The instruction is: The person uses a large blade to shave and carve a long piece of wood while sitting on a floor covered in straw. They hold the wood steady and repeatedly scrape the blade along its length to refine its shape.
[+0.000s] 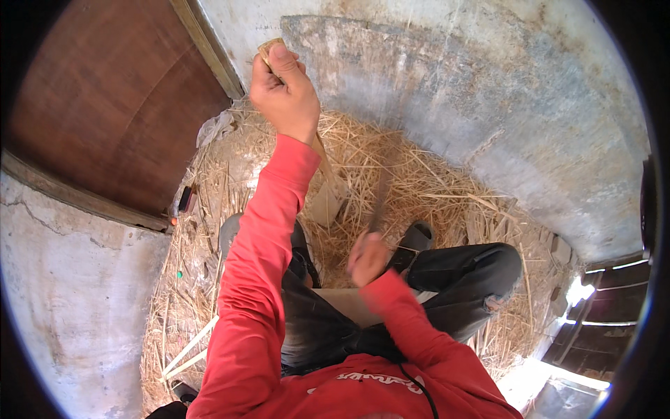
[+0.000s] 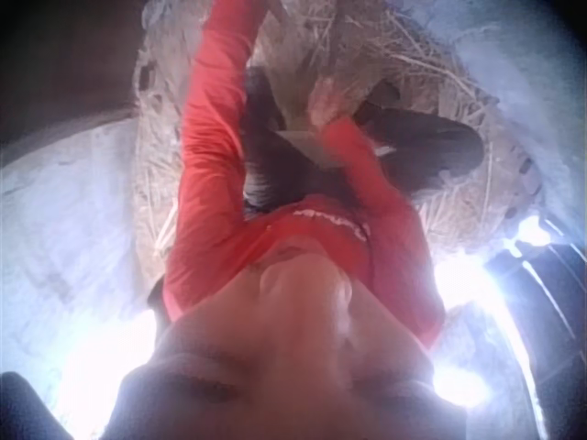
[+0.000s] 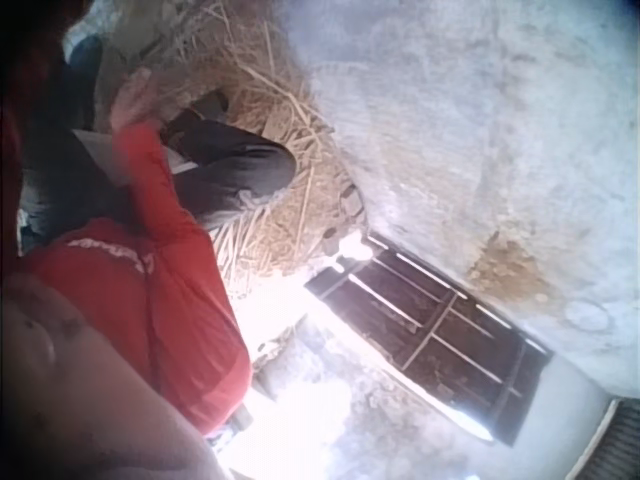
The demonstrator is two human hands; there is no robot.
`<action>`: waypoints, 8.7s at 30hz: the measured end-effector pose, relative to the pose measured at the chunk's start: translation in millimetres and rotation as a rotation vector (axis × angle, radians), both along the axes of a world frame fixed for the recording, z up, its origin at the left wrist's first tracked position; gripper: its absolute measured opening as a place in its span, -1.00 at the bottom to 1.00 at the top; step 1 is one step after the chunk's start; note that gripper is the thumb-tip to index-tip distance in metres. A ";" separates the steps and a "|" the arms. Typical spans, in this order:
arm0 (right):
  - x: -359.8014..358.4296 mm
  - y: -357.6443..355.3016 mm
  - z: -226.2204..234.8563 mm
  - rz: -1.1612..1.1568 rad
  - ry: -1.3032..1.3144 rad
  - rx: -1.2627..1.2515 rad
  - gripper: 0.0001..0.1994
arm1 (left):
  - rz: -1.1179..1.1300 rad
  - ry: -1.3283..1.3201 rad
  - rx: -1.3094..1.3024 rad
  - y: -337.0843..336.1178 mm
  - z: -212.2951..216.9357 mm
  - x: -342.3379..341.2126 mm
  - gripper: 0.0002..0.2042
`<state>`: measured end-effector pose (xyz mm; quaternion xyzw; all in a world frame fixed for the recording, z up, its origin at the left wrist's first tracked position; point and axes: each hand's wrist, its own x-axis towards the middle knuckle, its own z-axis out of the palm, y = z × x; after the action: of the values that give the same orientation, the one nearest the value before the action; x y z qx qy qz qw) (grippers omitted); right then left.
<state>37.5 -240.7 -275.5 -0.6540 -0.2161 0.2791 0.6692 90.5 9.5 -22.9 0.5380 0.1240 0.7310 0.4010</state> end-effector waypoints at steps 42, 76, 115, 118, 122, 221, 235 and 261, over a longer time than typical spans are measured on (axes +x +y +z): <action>-1.3 37.4 -12.0 -0.105 0.785 -0.298 -0.44 | 0.224 -0.014 -0.029 39.3 -1.0 -30.3 -0.63; -19.1 46.5 -153.9 0.063 0.214 -0.519 -0.44 | 0.361 0.029 0.013 29.2 -4.7 -15.4 -0.66; 20.8 44.7 127.4 -0.040 0.318 0.398 -0.57 | 0.193 -0.073 -0.061 7.4 -5.5 -41.6 -0.68; 0.3 57.2 34.6 -0.025 0.208 0.323 -0.55 | 0.188 -0.086 -0.060 6.5 -3.4 -34.7 -0.69; -18.3 35.2 -177.7 -0.025 -0.115 -0.368 -0.46 | 0.185 -0.055 -0.069 -0.5 0.2 -26.9 -0.69; 54.8 51.4 113.3 -0.148 0.229 0.299 -0.77 | 0.070 0.016 -0.038 22.3 -6.7 -27.5 -0.71; 48.7 50.3 49.0 -0.021 0.391 -0.173 -0.78 | 0.196 0.031 -0.049 31.7 -6.5 -39.2 -0.68; -9.3 9.6 -219.1 0.233 0.058 -0.887 -0.82 | 0.210 0.017 -0.042 20.2 -2.6 -31.0 -0.66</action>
<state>28.2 -231.2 -494.6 -0.8405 -0.1291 0.4362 0.2942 59.5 29.7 -25.5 0.5198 0.1985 0.7616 0.3322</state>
